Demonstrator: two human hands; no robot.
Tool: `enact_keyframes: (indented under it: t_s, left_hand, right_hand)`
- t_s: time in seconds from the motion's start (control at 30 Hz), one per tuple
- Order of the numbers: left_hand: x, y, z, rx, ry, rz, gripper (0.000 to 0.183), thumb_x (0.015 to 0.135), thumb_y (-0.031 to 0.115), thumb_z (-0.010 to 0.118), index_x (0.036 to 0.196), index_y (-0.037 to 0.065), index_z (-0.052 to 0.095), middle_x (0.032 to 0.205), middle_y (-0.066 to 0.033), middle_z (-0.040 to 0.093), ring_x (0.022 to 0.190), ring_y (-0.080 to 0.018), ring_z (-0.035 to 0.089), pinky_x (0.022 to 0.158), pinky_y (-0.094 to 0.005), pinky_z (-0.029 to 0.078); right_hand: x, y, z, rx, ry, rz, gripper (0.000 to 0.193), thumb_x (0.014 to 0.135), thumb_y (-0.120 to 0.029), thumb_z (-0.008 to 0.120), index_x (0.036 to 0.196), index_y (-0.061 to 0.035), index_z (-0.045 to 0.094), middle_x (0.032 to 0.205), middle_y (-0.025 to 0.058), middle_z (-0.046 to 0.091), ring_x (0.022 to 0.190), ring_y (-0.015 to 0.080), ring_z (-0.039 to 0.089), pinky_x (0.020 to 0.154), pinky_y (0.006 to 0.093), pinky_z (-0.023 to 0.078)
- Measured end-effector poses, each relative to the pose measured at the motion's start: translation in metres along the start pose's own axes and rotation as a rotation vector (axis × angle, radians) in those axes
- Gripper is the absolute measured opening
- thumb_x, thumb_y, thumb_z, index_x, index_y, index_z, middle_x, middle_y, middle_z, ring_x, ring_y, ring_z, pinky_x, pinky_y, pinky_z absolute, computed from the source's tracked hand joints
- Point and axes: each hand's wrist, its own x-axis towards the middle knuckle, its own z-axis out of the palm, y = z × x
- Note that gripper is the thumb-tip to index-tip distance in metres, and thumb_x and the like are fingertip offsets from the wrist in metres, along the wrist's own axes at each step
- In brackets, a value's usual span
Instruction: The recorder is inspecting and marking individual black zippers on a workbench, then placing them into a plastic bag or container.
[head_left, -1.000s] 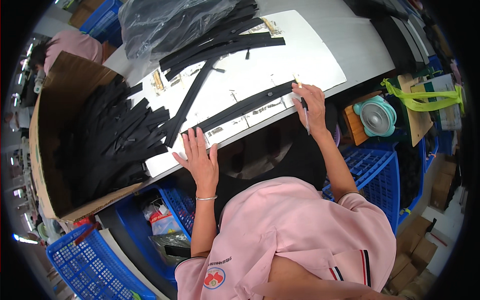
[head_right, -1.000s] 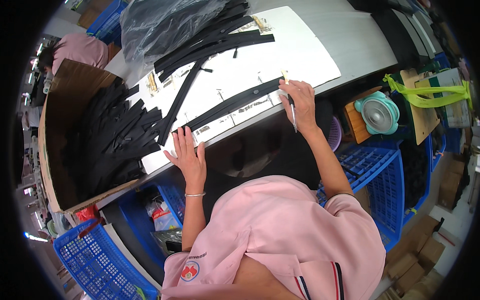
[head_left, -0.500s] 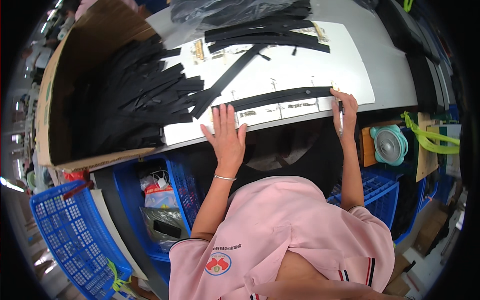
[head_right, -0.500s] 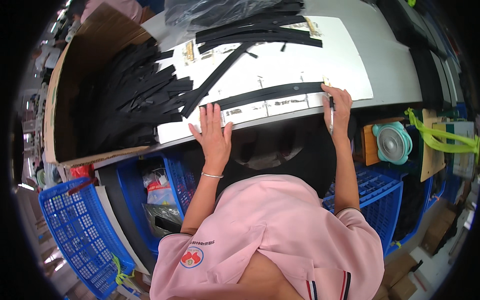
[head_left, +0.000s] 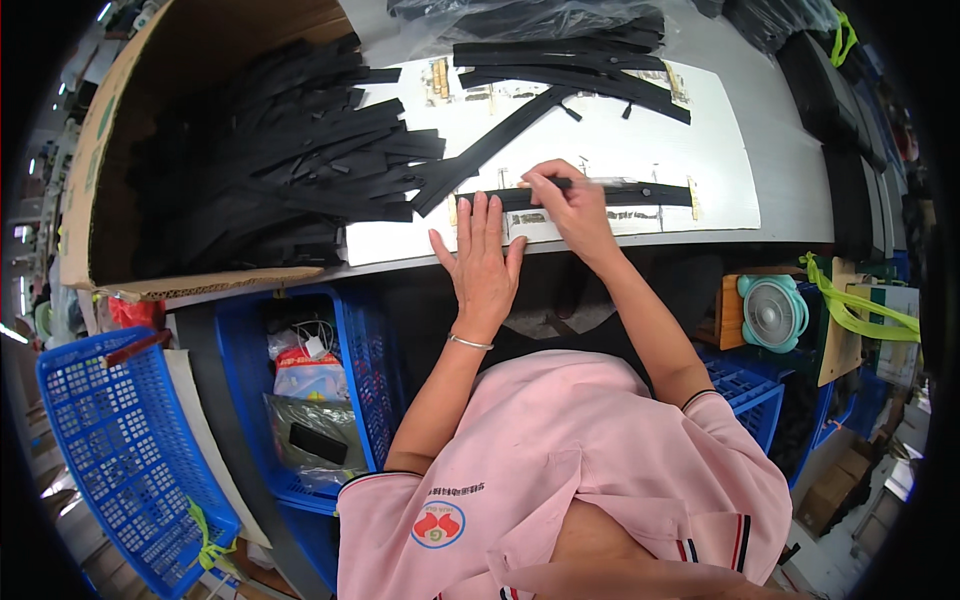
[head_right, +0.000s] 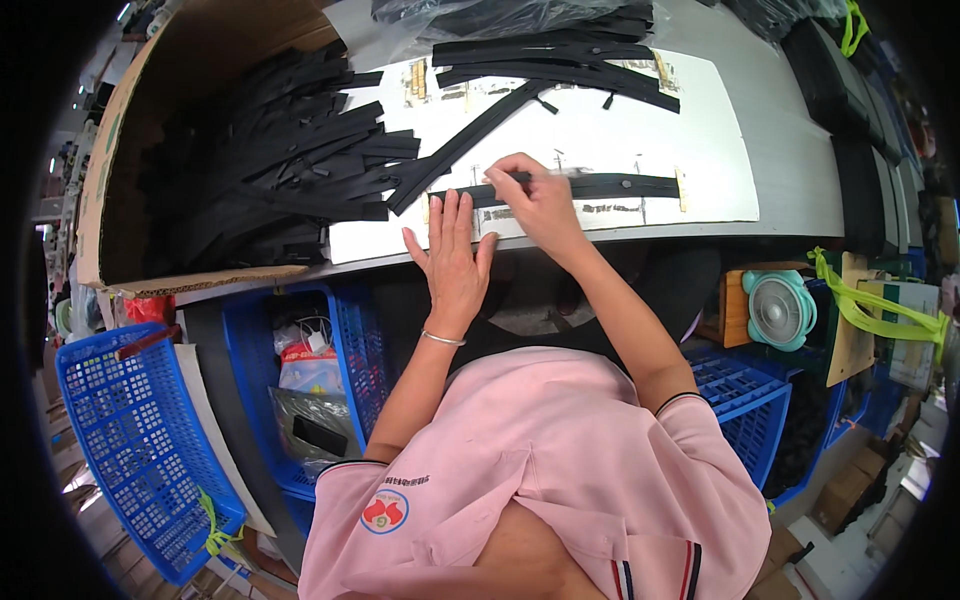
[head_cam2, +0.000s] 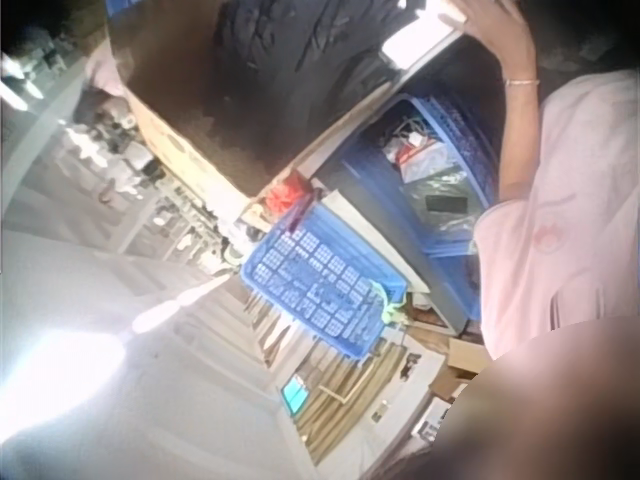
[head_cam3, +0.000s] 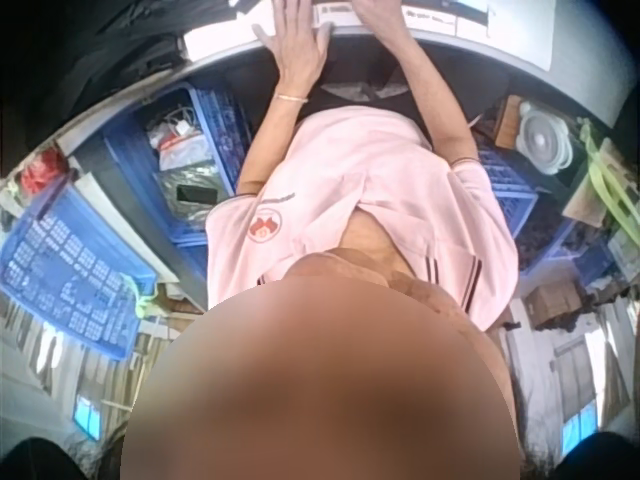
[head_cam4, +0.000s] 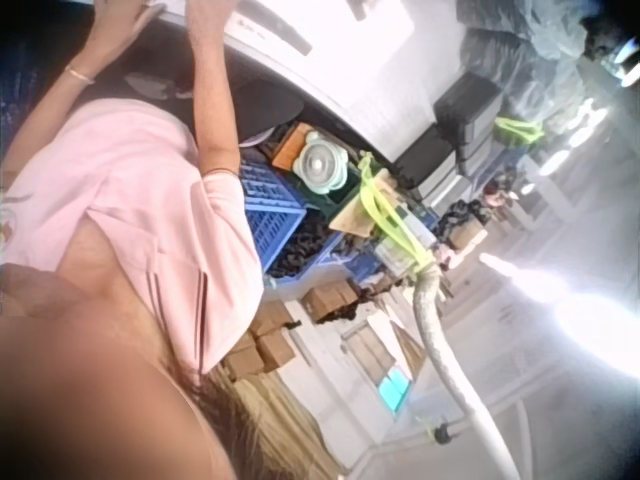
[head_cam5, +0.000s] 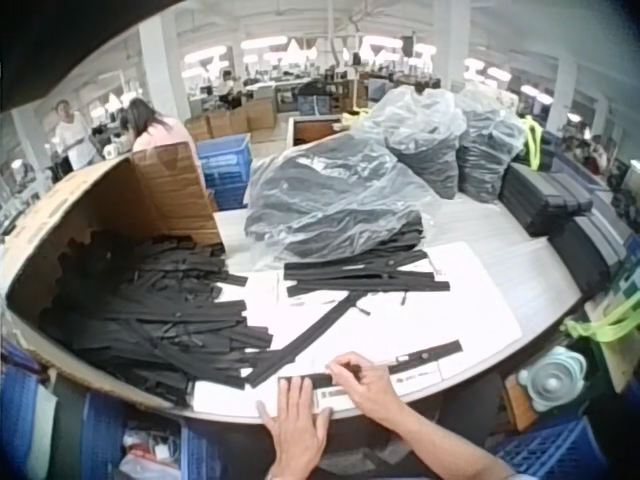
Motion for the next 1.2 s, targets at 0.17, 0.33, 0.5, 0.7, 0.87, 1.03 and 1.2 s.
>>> enact_keyframes:
  t_s: [0.17,0.33,0.5,0.7,0.87,1.03,1.2]
  left_hand:
    - [-0.001,-0.001,0.000,-0.039,0.007,-0.019,0.066,0.098,0.031,0.068,0.155,0.009,0.044,0.161,-0.0105,0.042,0.153,-0.0306,0.032,0.121,-0.0636,0.001]
    - [-0.001,-0.003,0.001,-0.043,0.026,-0.013,0.064,0.098,0.032,0.066,0.154,0.009,0.045,0.161,-0.0102,0.043,0.153,-0.0299,0.033,0.121,-0.0635,0.001]
    - [-0.001,-0.004,0.002,-0.045,0.031,-0.010,0.064,0.098,0.033,0.066,0.154,0.008,0.045,0.161,-0.0105,0.042,0.153,-0.0298,0.033,0.121,-0.0634,0.001]
    - [-0.001,-0.003,0.003,-0.045,0.041,0.002,0.065,0.098,0.032,0.067,0.154,0.008,0.045,0.161,-0.0107,0.043,0.153,-0.0298,0.033,0.121,-0.0634,0.001]
    - [-0.002,-0.003,0.002,-0.034,0.035,-0.004,0.065,0.097,0.032,0.067,0.154,0.008,0.045,0.161,-0.0107,0.043,0.152,-0.0300,0.033,0.121,-0.0637,0.002]
    - [-0.001,-0.002,0.002,-0.014,0.032,-0.005,0.066,0.097,0.033,0.067,0.155,0.010,0.044,0.161,-0.0102,0.042,0.152,-0.0288,0.034,0.120,-0.0660,0.003]
    - [0.000,-0.002,0.003,-0.003,0.019,0.002,0.066,0.097,0.033,0.067,0.155,0.010,0.044,0.161,-0.0101,0.042,0.152,-0.0291,0.034,0.120,-0.0662,0.003]
  right_hand:
    - [0.014,0.029,0.015,-0.157,-0.026,-0.151,0.026,0.100,-0.013,0.065,0.088,0.0098,0.069,0.091,0.0038,0.072,0.068,0.0077,0.060,0.062,0.0240,0.047]
    - [0.015,0.035,0.016,-0.414,-0.057,-0.375,0.016,0.098,-0.008,0.064,0.100,0.0053,0.072,0.094,0.0090,0.072,0.069,0.0141,0.066,0.064,0.0272,0.050]
    - [0.016,0.040,0.017,-0.455,-0.065,-0.361,0.015,0.098,-0.006,0.063,0.106,0.0038,0.071,0.096,0.0091,0.073,0.069,0.0161,0.066,0.064,0.0272,0.050]
    - [0.017,0.047,0.015,-0.602,-0.053,-0.484,0.016,0.099,-0.009,0.063,0.105,0.0041,0.070,0.097,0.0069,0.073,0.069,0.0145,0.066,0.064,0.0266,0.050]
    - [0.013,0.033,0.014,-0.398,-0.060,-0.223,0.018,0.100,-0.013,0.063,0.099,0.0034,0.071,0.093,0.0059,0.073,0.069,0.0139,0.067,0.064,0.0262,0.050]
    - [0.015,0.043,0.009,-0.443,-0.178,-0.296,0.019,0.099,-0.014,0.064,0.096,0.0022,0.072,0.092,0.0049,0.074,0.066,0.0160,0.068,0.060,0.0273,0.049]
    - [0.015,0.045,0.013,-0.503,-0.135,-0.428,0.019,0.097,-0.018,0.065,0.094,-0.0011,0.073,0.085,0.0051,0.073,0.059,0.0207,0.064,0.056,0.0305,0.048]
